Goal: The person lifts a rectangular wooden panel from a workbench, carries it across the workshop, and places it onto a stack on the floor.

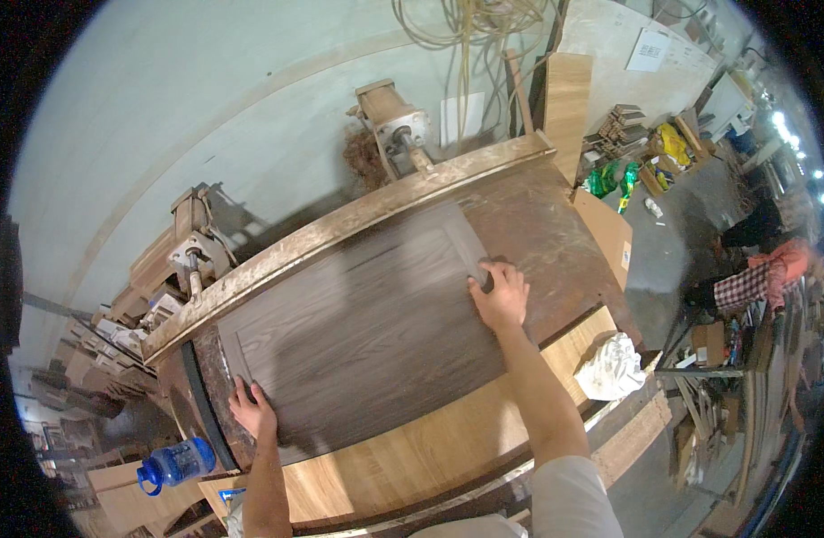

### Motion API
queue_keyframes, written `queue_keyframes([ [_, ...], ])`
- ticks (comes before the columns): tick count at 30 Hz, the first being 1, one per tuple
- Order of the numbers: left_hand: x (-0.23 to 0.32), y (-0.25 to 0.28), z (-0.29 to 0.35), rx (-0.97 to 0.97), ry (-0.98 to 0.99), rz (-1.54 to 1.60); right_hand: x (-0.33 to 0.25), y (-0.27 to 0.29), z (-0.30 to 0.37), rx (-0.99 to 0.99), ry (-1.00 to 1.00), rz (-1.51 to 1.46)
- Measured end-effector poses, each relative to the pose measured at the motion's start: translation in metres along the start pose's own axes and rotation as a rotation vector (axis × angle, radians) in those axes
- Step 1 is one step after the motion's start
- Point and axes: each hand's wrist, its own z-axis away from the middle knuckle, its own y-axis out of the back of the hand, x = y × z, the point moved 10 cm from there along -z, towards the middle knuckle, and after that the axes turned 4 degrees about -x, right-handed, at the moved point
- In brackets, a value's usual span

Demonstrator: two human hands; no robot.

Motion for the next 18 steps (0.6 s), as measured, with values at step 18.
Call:
queue_keyframes([
  [18, 0.0, 0.003, 0.0, 0.041, 0.005, 0.027, -0.006, 0.001, -0.002, 0.005, -0.005, 0.016],
])
